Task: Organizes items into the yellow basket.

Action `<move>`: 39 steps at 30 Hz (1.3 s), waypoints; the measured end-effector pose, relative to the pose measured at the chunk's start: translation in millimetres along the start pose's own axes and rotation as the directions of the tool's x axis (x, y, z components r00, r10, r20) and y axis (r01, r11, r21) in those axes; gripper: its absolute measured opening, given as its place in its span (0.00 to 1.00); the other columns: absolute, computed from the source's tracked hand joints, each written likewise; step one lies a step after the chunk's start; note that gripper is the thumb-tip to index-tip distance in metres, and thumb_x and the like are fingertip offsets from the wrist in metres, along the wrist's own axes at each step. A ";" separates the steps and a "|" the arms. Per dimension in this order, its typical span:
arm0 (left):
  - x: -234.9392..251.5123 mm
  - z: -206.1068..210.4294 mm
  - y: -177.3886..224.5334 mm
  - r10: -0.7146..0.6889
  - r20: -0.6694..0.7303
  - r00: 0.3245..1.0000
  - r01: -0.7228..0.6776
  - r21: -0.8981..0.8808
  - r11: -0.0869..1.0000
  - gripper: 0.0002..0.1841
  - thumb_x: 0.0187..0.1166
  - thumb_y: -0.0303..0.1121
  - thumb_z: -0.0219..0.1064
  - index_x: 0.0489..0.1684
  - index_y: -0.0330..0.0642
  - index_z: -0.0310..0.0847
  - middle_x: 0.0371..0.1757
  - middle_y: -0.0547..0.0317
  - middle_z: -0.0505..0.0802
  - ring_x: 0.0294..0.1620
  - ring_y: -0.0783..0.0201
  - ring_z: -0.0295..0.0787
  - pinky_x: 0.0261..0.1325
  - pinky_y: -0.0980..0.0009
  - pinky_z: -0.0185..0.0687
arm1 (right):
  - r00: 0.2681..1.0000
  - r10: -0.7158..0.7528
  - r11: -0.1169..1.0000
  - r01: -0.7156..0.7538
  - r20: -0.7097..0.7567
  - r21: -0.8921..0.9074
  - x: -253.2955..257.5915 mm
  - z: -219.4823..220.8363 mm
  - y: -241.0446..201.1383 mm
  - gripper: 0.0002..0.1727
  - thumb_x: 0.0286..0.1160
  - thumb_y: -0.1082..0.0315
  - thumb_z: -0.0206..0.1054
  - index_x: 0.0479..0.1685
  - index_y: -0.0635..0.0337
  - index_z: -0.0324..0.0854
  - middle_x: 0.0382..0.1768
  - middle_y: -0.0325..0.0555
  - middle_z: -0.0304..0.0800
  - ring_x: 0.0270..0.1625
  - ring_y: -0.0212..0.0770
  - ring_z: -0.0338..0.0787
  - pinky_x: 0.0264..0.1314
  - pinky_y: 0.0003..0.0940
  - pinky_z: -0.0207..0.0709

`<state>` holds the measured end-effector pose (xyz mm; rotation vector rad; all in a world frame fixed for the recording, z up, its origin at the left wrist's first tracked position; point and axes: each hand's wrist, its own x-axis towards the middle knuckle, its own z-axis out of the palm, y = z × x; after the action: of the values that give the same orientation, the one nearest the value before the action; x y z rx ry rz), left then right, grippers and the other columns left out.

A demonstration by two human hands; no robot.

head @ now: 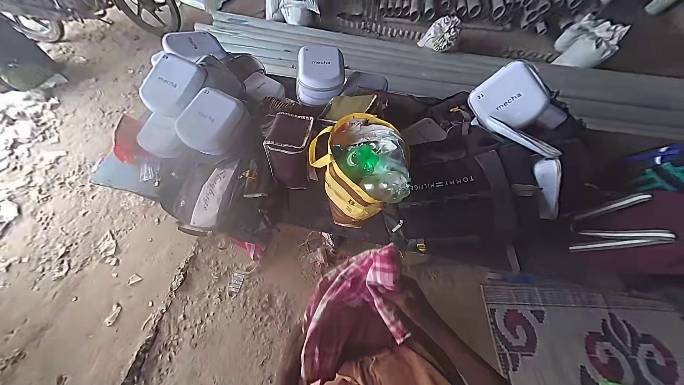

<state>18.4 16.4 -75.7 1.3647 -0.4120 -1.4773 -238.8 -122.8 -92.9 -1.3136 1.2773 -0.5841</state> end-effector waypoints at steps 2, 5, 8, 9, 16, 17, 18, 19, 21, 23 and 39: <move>11.2 30.8 43.3 -0.256 -0.230 0.939 0.307 0.221 0.926 0.18 0.89 0.21 0.47 0.69 0.19 0.73 0.63 0.41 0.87 0.62 0.69 0.80 0.75 0.74 0.69 | 0.992 -0.127 0.991 0.128 -0.021 0.029 6.0 8.4 -4.5 0.18 0.67 0.71 0.75 0.54 0.72 0.84 0.47 0.44 0.94 0.53 0.23 0.90 0.64 0.21 0.82; 42.5 19.7 -2.0 -0.011 -0.091 0.996 0.045 0.386 0.921 0.30 0.92 0.46 0.43 0.63 0.20 0.75 0.49 0.49 0.90 0.50 0.74 0.85 0.60 0.72 0.82 | 0.938 -0.293 0.938 0.320 0.186 -0.132 4.3 28.1 -11.6 0.36 0.61 0.60 0.82 0.68 0.72 0.79 0.60 0.53 0.91 0.66 0.35 0.88 0.74 0.33 0.79; 46.4 25.7 -7.6 0.036 0.050 0.998 -0.052 0.361 0.931 0.50 0.78 0.70 0.54 0.78 0.23 0.66 0.68 0.49 0.86 0.66 0.78 0.82 0.71 0.75 0.77 | 0.863 -0.393 0.825 0.483 0.317 -0.294 -5.1 56.1 -13.1 0.52 0.52 0.43 0.83 0.75 0.73 0.73 0.70 0.64 0.83 0.76 0.51 0.81 0.82 0.50 0.69; 44.6 29.0 -1.3 0.031 0.091 0.995 -0.064 0.381 0.922 0.54 0.74 0.72 0.58 0.81 0.23 0.64 0.75 0.46 0.82 0.72 0.77 0.78 0.77 0.76 0.72 | 0.895 -0.355 0.863 0.424 0.269 -0.273 -9.6 60.8 -14.6 0.57 0.49 0.42 0.85 0.78 0.73 0.70 0.72 0.62 0.82 0.78 0.48 0.79 0.85 0.47 0.67; 77.7 60.4 32.1 0.079 0.575 0.814 -0.391 0.443 0.806 0.52 0.75 0.73 0.56 0.72 0.21 0.74 0.63 0.50 0.91 0.65 0.80 0.84 0.73 0.77 0.76 | 0.999 -0.007 0.989 0.001 -0.040 -0.147 -20.0 28.0 -32.6 0.39 0.61 0.58 0.80 0.69 0.78 0.75 0.64 0.61 0.86 0.69 0.40 0.83 0.77 0.36 0.71; 88.7 67.1 36.0 0.071 0.629 0.774 -0.420 0.426 0.801 0.50 0.78 0.72 0.54 0.70 0.23 0.76 0.62 0.52 0.92 0.65 0.80 0.85 0.74 0.76 0.77 | 0.995 -0.026 0.998 0.020 -0.097 -0.062 -14.3 21.8 -20.6 0.40 0.58 0.59 0.82 0.68 0.79 0.75 0.62 0.59 0.87 0.67 0.40 0.85 0.74 0.36 0.74; 100.3 73.4 38.6 0.065 0.670 0.739 -0.447 0.417 0.791 0.46 0.81 0.70 0.53 0.67 0.26 0.80 0.61 0.55 0.93 0.63 0.81 0.85 0.73 0.76 0.78 | 0.983 -0.031 0.999 0.037 -0.182 0.028 -8.2 16.6 -11.1 0.39 0.50 0.60 0.86 0.63 0.73 0.77 0.55 0.49 0.90 0.60 0.31 0.89 0.68 0.28 0.81; 111.3 78.6 41.0 0.054 0.690 0.722 -0.466 0.428 0.775 0.42 0.84 0.67 0.51 0.62 0.29 0.83 0.58 0.56 0.93 0.60 0.79 0.86 0.70 0.75 0.80 | 0.965 -0.019 0.995 0.043 -0.261 0.087 -3.2 10.9 -11.6 0.35 0.43 0.62 0.86 0.55 0.70 0.80 0.47 0.41 0.93 0.52 0.24 0.90 0.60 0.22 0.84; 135.8 90.4 55.3 0.045 0.654 0.755 -0.480 0.505 0.717 0.35 0.88 0.60 0.52 0.58 0.30 0.87 0.53 0.53 0.95 0.52 0.71 0.92 0.63 0.68 0.87 | 0.954 -0.024 0.996 0.047 -0.300 0.069 7.7 -12.6 -14.0 0.29 0.55 0.65 0.81 0.55 0.76 0.81 0.48 0.44 0.92 0.53 0.21 0.87 0.62 0.20 0.79; 156.1 107.7 81.9 0.103 0.538 0.837 -0.480 0.630 0.610 0.24 0.87 0.45 0.58 0.59 0.30 0.88 0.53 0.49 0.96 0.50 0.63 0.94 0.60 0.61 0.89 | 0.944 -0.039 0.997 0.058 -0.329 0.049 14.6 -41.1 6.3 0.32 0.52 0.67 0.81 0.57 0.78 0.78 0.49 0.45 0.92 0.53 0.20 0.88 0.61 0.17 0.81; 354.6 344.8 151.4 -0.190 0.531 0.826 -0.561 0.741 -0.369 0.30 0.71 0.46 0.78 0.73 0.48 0.83 0.84 0.38 0.75 0.87 0.31 0.61 0.85 0.30 0.46 | 0.682 0.256 0.964 -0.128 -0.685 0.233 67.8 -187.6 25.6 0.36 0.39 0.74 0.79 0.59 0.73 0.74 0.46 0.35 0.87 0.48 0.12 0.84 0.54 0.12 0.79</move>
<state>-152.4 -470.4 -38.3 1.8239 -2.7587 -0.7331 -397.2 -246.5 -98.2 -0.7917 1.9245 -1.0896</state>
